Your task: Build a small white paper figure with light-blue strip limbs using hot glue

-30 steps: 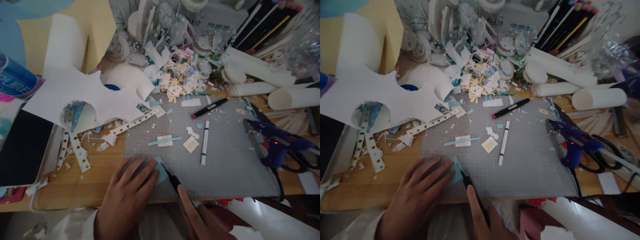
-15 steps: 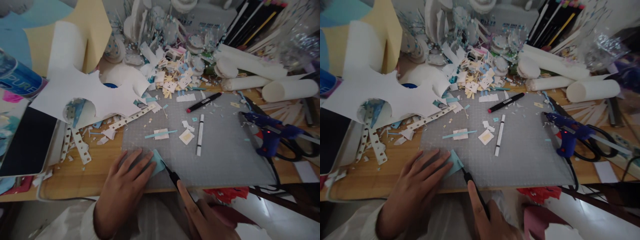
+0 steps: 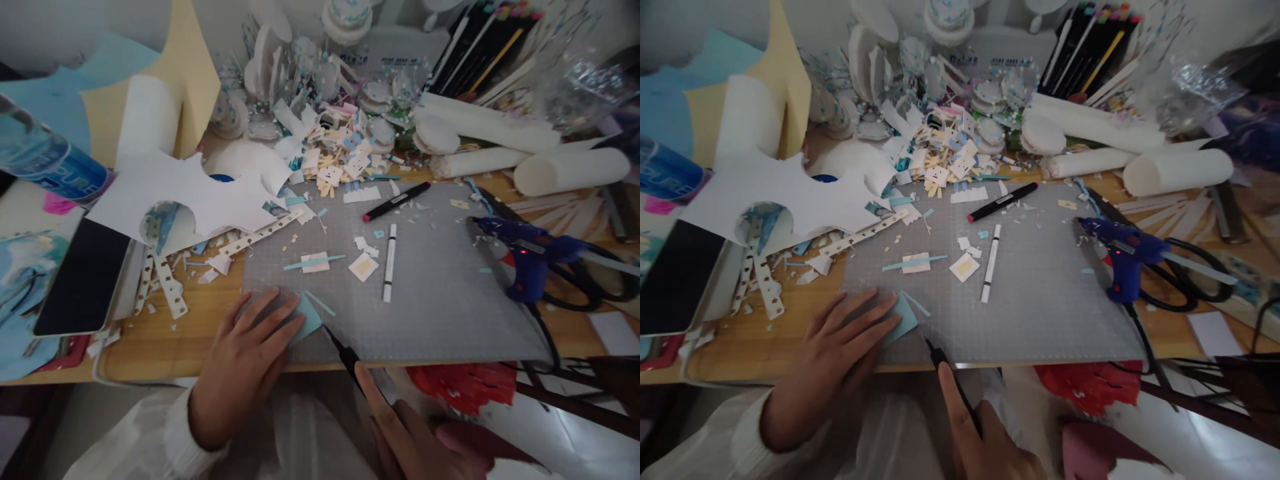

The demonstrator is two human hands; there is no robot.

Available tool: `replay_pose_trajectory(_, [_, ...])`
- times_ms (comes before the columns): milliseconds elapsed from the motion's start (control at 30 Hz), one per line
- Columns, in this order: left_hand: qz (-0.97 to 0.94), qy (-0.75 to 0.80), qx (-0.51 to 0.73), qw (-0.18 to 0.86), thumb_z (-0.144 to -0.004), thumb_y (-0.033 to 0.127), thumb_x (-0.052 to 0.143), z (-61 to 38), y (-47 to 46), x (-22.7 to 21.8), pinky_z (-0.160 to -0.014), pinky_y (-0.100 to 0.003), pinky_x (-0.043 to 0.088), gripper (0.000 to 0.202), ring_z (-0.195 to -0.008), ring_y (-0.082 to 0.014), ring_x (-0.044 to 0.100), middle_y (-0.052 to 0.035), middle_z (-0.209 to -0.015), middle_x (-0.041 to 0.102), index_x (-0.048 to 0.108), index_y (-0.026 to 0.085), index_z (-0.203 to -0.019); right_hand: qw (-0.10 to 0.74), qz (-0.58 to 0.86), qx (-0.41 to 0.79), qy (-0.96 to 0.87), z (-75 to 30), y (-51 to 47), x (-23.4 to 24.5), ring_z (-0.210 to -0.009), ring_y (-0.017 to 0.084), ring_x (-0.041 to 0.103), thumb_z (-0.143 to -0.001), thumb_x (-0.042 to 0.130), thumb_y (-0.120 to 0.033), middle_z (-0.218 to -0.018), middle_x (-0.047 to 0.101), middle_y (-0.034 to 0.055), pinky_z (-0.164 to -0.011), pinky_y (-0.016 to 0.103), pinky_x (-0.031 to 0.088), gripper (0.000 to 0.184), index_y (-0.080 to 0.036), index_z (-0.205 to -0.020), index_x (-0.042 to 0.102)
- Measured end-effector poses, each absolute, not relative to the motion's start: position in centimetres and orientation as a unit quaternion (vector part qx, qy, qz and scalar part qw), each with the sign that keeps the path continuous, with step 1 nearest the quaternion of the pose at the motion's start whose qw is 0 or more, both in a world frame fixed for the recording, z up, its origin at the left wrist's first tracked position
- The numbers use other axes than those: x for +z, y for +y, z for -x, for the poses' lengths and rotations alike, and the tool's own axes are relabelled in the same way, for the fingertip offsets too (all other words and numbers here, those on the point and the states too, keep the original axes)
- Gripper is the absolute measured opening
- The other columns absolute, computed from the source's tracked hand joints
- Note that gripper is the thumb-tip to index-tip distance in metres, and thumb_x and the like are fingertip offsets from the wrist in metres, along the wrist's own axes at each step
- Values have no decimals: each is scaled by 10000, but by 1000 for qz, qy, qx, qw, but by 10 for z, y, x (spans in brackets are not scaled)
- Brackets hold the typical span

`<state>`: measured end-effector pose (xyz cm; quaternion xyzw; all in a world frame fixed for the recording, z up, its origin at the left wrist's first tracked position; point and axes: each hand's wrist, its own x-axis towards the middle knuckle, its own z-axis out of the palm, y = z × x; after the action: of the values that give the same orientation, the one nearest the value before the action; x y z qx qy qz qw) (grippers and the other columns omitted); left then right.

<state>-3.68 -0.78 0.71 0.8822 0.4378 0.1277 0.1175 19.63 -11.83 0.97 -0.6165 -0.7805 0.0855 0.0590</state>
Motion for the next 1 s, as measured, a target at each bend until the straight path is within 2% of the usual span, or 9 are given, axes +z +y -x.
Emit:
replay_pose_trajectory(67, [-882, 437, 132, 118, -959, 245, 468, 37, -8, 7, -1129, -479, 235, 305, -1314, -253, 451, 38, -1367, 588, 610, 268, -1228, 94, 573, 148, -801, -209, -111, 10, -421, 91, 620, -991, 304, -228, -762, 704, -5, -366, 130, 475, 599, -266, -1542, 71])
replay_pose_trajectory(133, [-883, 433, 142, 114, -957, 278, 485, 37, -8, 7, -1139, -485, 227, 296, -1317, -249, 451, 25, -1358, 597, 612, 268, -1224, 125, 532, 203, -813, -225, -103, 14, -715, 117, 731, -976, 333, -191, -1021, 738, 26, -613, 138, 573, 607, -259, -1542, 124])
replay_pose_trajectory(200, [-885, 427, 152, 107, -956, 297, 494, 38, -7, 7, -1149, -488, 214, 283, -1318, -245, 456, 10, -1346, 607, 621, 263, -1206, 140, 520, 217, -814, -243, -97, 19, -1023, 143, 689, -957, 380, -183, -1246, 665, 21, -834, 180, 557, 597, -271, -1525, 217])
replay_pose_trajectory(267, [-887, 423, 158, 98, -955, 294, 502, 40, -5, 8, -1155, -481, 215, 268, -1310, -239, 470, -3, -1325, 623, 632, 253, -1185, 151, 544, 197, -801, -258, -94, 23, -1143, 154, 625, -952, 411, -207, -1330, 606, 5, -901, 200, 533, 565, -281, -1499, 289])
replay_pose_trajectory(433, [-886, 429, 162, 71, -950, 271, 509, 45, -2, 12, -1124, -458, 289, 253, -1255, -236, 525, -31, -1282, 651, 652, 230, -1154, 206, 669, 85, -708, -281, -82, 20, -1155, 240, 621, -955, 433, -385, -1367, 572, 44, -880, 331, 579, 517, -286, -1459, 376])
replay_pose_trajectory(533, [-882, 439, 160, 59, -959, 251, 477, 48, 1, 14, -1094, -464, 332, 253, -1215, -236, 553, -43, -1252, 666, 663, 225, -1129, 223, 706, 66, -669, -287, -66, 12, -1212, 280, 580, -947, 420, -455, -1406, 533, 69, -939, 428, 536, 556, -273, -1469, 361])
replay_pose_trajectory(633, [-882, 445, 147, 36, -971, 230, 444, 53, 4, 14, -1062, -479, 362, 262, -1181, -243, 574, -50, -1225, 678, 666, 223, -1110, 241, 707, 57, -662, -292, -48, 2, -1178, 270, 593, -950, 411, -443, -1343, 576, 98, -943, 422, 505, 542, -238, -1452, 397])
replay_pose_trajectory(767, [-888, 442, 128, -6, -976, 185, 382, 66, 11, 12, -1010, -479, 409, 307, -1132, -251, 602, -67, -1214, 681, 652, 199, -1122, 232, 726, 34, -646, -293, -27, -8, -959, 258, 636, -946, 421, -418, -1091, 649, 118, -821, 396, 510, 498, -206, -1391, 493])
replay_pose_trajectory(1000, [-866, 477, 148, -12, -966, 223, 435, 78, 18, 7, -937, -451, 481, 261, -1076, -257, 620, -85, -1164, 690, 641, 195, -1124, 204, 785, -60, -582, -279, -7, -15, -811, 276, 579, -933, 423, -410, -912, 556, 114, -720, 416, 490, 510, -202, -1392, 504])
